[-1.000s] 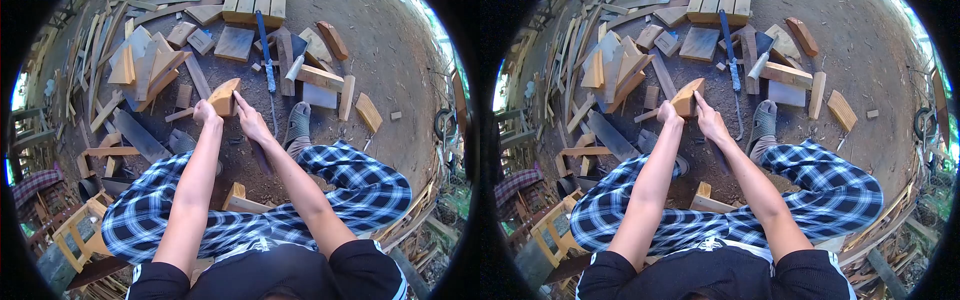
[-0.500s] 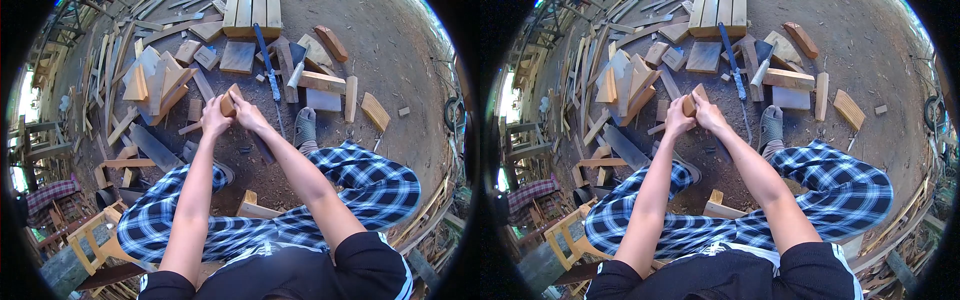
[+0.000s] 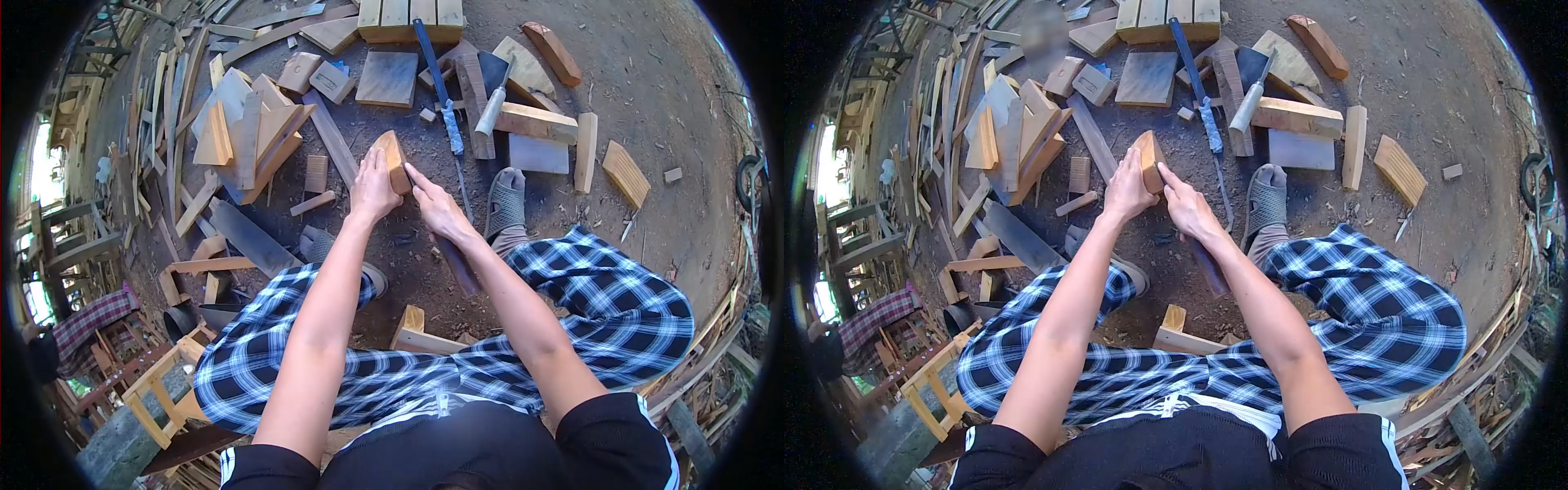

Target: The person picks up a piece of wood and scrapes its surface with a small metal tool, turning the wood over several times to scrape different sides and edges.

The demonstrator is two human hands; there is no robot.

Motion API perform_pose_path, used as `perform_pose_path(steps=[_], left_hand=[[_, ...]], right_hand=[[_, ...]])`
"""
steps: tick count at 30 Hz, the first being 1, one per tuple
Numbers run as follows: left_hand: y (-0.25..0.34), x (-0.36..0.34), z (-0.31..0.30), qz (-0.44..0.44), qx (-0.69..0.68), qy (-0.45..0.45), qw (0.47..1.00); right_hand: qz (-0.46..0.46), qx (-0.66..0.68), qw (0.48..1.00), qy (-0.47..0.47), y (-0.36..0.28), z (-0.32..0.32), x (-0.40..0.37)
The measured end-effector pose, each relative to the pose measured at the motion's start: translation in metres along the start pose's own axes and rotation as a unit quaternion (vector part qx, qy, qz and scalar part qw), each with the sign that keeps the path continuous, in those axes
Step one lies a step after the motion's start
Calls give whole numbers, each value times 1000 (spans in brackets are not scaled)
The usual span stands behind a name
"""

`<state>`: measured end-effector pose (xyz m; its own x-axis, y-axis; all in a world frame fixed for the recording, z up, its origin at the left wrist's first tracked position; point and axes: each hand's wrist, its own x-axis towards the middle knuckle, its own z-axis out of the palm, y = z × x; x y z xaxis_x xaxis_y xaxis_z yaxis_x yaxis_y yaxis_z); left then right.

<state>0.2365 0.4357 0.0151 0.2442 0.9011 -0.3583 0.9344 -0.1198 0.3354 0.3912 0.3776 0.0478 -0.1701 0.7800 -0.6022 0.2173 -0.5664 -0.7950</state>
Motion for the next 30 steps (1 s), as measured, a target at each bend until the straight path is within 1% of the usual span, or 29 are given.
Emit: perform_pose_path(steps=[1, 3, 4, 6, 7, 9, 10, 11, 13, 14, 15, 17, 18, 19, 20, 21, 22, 24, 25, 27, 29, 30], left_hand=[[-2, 1, -1, 0, -1, -3, 1000], [-10, 1, -4, 31, 10, -1, 999], [-13, 2, -6, 27, 10, -3, 1000], [-18, 3, -10, 57, 6, -18, 998], [-19, 2, -11, 57, 9, -20, 998], [-19, 5, -12, 58, 14, -28, 998], [-20, 4, -15, 58, 14, -29, 998], [-23, 2, -20, 63, -2, -43, 997], [-26, 3, -26, 64, -24, -54, 996], [-27, 4, -27, 64, -24, -58, 996], [-29, 4, -25, 64, -24, -62, 996], [-33, 6, -23, 69, -21, -57, 996], [-35, 6, -23, 74, -21, -57, 995], [-35, 7, -23, 82, -21, -57, 995], [-31, 7, -25, 85, -21, -55, 995], [-29, 8, -28, 76, -22, -64, 995], [-28, 8, -31, 66, -22, -77, 995], [-35, 8, -32, 73, -43, -71, 994], [-38, 7, -31, 83, -61, -67, 992], [-42, 8, -29, 83, -69, -70, 992], [-40, 8, -27, 91, -75, -64, 991], [-41, 8, -24, 107, -45, -61, 991]], right_hand=[[3, 1, 1000, 0, -8, -4, -4], [30, -8, 999, -11, -15, -4, -6], [31, -8, 999, -15, -13, -3, 2], [-14, -62, 998, 17, -2, 0, 34], [-15, -59, 998, 17, 6, 4, 52], [-46, -60, 995, 66, 17, 10, 82], [-2, -38, 998, 58, 0, 10, 70], [-1, -39, 998, 57, -6, 11, 58], [-49, -56, 995, 61, -11, 18, 30], [-9, -74, 996, 47, -16, 20, 14], [-4, -76, 996, 44, -11, 23, 15], [-49, -94, 991, 76, -5, 25, 22], [-12, -78, 995, 58, -21, 17, 28], [17, -74, 995, 57, -21, 14, 46], [-14, -104, 991, 84, -2, 16, 69], [-49, -134, 984, 110, -11, 16, 75], [-51, -134, 983, 112, -13, 16, 72], [-17, -113, 991, 76, -13, 22, 44], [-70, -157, 980, 97, -11, 28, 28], [-39, -116, 990, 67, -17, 27, 15], [-70, -182, 975, 108, -8, 26, 40], [-3, -164, 982, 90, -17, 20, 53]])
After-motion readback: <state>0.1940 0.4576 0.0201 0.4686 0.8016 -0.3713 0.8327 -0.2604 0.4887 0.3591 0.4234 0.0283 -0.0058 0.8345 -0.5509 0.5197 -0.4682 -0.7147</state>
